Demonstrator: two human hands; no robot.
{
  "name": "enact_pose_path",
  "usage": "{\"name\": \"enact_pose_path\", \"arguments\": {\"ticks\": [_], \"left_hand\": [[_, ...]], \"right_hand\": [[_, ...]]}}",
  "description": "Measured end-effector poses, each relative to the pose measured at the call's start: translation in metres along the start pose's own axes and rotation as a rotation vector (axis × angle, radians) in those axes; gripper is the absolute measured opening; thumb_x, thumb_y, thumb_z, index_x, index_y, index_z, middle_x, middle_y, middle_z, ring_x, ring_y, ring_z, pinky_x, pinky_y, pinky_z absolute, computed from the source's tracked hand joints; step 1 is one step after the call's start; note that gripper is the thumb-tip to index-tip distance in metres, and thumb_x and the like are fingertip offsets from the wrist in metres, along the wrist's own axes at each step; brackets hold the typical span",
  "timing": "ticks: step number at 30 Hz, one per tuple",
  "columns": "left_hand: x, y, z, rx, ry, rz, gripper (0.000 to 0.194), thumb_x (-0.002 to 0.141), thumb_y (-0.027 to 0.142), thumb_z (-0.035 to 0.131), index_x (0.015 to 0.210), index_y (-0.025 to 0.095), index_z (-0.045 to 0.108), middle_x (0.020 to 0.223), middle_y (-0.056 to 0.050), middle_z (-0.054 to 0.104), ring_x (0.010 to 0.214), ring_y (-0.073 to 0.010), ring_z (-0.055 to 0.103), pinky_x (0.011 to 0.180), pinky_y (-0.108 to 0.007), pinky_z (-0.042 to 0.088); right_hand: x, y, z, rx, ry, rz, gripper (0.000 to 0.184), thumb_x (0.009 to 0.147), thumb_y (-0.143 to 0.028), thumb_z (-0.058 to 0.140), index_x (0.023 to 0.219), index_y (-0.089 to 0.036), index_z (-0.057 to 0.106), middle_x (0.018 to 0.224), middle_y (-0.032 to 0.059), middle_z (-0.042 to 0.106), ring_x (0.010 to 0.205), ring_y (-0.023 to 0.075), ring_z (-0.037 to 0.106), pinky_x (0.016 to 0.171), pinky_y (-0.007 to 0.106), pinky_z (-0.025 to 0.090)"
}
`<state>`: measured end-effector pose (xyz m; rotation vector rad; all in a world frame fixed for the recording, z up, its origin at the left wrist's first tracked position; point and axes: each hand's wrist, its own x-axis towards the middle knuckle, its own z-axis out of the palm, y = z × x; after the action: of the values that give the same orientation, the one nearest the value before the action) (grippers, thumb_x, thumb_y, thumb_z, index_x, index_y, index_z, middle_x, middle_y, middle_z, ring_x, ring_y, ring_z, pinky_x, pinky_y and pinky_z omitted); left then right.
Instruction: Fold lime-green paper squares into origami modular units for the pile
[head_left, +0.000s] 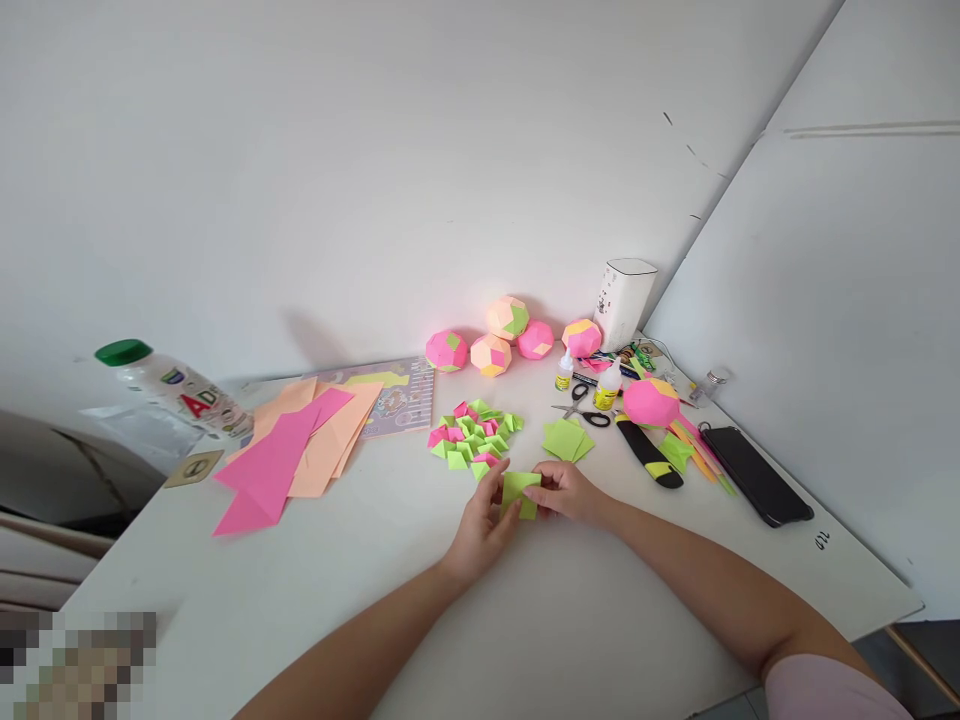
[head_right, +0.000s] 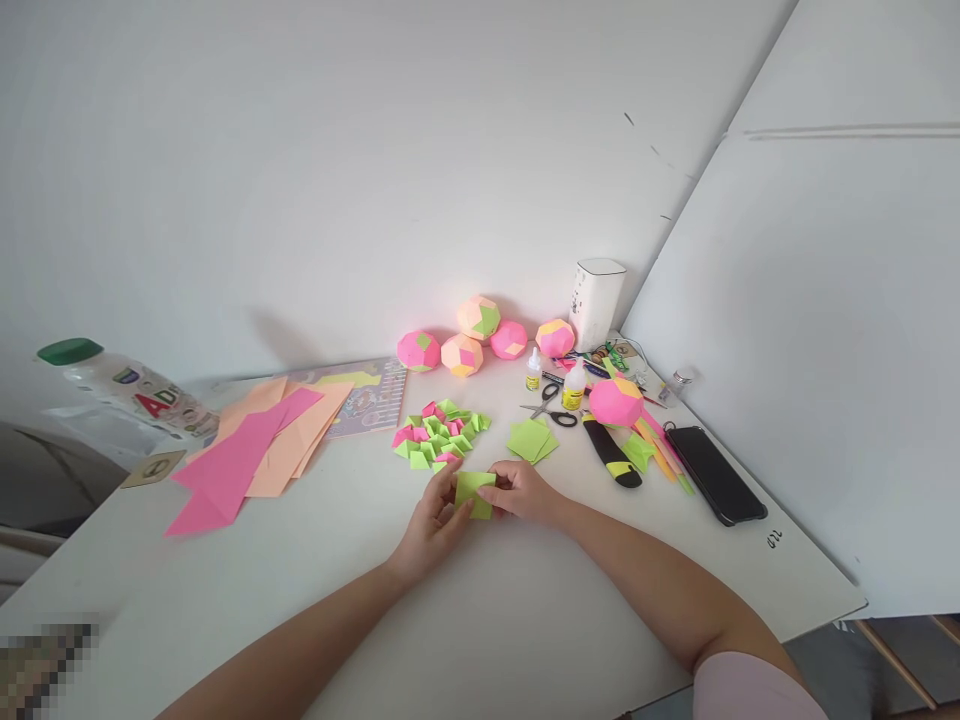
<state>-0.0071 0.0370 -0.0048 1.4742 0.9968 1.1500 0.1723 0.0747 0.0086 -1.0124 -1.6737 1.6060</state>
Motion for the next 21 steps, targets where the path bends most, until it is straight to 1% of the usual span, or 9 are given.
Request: {"name": "enact_pose_path", "arguments": {"ticks": [2, 4, 7, 10, 13, 17, 21], "left_hand": [[0.001, 0.001, -0.001, 0.091, -0.016, 0.065, 0.036, 0.080, 0.027, 0.055, 0.115, 0.023, 0.051, 0.091, -0.004, 0.056, 0.079, -0.0160, 0.053, 0.072, -0.029, 0.044], [0.002, 0.002, -0.002, 0.146, -0.021, 0.096, 0.029, 0.081, 0.025, 0.053, 0.109, 0.022, 0.056, 0.088, -0.004, 0.056, 0.077, -0.0162, 0.053, 0.069, -0.029, 0.044], [0.003, -0.001, -0.003, 0.145, -0.009, 0.081, 0.031, 0.080, 0.025, 0.053, 0.111, 0.021, 0.056, 0.089, -0.005, 0.056, 0.080, -0.0171, 0.053, 0.071, -0.030, 0.045], [0.004, -0.007, -0.003, 0.080, 0.002, 0.036, 0.034, 0.080, 0.028, 0.055, 0.113, 0.021, 0.055, 0.096, -0.007, 0.055, 0.086, -0.0184, 0.054, 0.075, -0.031, 0.046], [0.005, -0.013, -0.003, 0.025, 0.011, -0.011, 0.037, 0.079, 0.033, 0.057, 0.114, 0.020, 0.056, 0.098, -0.008, 0.055, 0.087, -0.0190, 0.054, 0.074, -0.031, 0.047], [0.005, -0.015, -0.003, -0.001, 0.020, -0.024, 0.036, 0.077, 0.036, 0.060, 0.110, 0.020, 0.060, 0.093, -0.007, 0.056, 0.082, -0.0181, 0.054, 0.071, -0.030, 0.047], [0.006, -0.009, -0.002, 0.040, 0.006, -0.012, 0.031, 0.077, 0.035, 0.059, 0.104, 0.020, 0.065, 0.083, -0.004, 0.057, 0.074, -0.0157, 0.052, 0.065, -0.027, 0.045]], "right_hand": [[-0.001, -0.001, 0.000, -0.020, -0.013, -0.016, 0.027, 0.075, -0.041, 0.062, 0.071, -0.015, 0.056, 0.055, -0.0030, 0.055, 0.048, 0.0100, 0.053, 0.044, 0.019, 0.038], [-0.001, -0.002, -0.001, -0.046, -0.022, -0.029, 0.028, 0.075, -0.041, 0.063, 0.068, -0.014, 0.058, 0.053, -0.0031, 0.054, 0.047, 0.0094, 0.051, 0.044, 0.019, 0.037], [-0.001, -0.002, -0.003, -0.052, -0.030, -0.028, 0.030, 0.074, -0.041, 0.064, 0.063, -0.013, 0.060, 0.051, -0.0023, 0.054, 0.046, 0.0090, 0.049, 0.044, 0.019, 0.036], [0.000, -0.002, -0.003, -0.038, -0.019, -0.019, 0.033, 0.073, -0.042, 0.064, 0.059, -0.013, 0.060, 0.050, -0.0019, 0.054, 0.046, 0.0089, 0.048, 0.044, 0.019, 0.036], [0.000, -0.002, -0.003, -0.016, -0.006, -0.011, 0.033, 0.072, -0.043, 0.065, 0.058, -0.013, 0.061, 0.049, -0.0017, 0.054, 0.046, 0.0089, 0.049, 0.044, 0.020, 0.037], [0.000, -0.002, -0.001, -0.011, 0.018, -0.022, 0.032, 0.072, -0.042, 0.065, 0.059, -0.013, 0.061, 0.050, -0.0015, 0.054, 0.046, 0.0088, 0.048, 0.044, 0.020, 0.038], [0.000, -0.001, 0.000, -0.004, 0.055, -0.043, 0.030, 0.073, -0.041, 0.065, 0.061, -0.014, 0.062, 0.050, -0.0016, 0.054, 0.046, 0.0091, 0.049, 0.045, 0.020, 0.039]]}}
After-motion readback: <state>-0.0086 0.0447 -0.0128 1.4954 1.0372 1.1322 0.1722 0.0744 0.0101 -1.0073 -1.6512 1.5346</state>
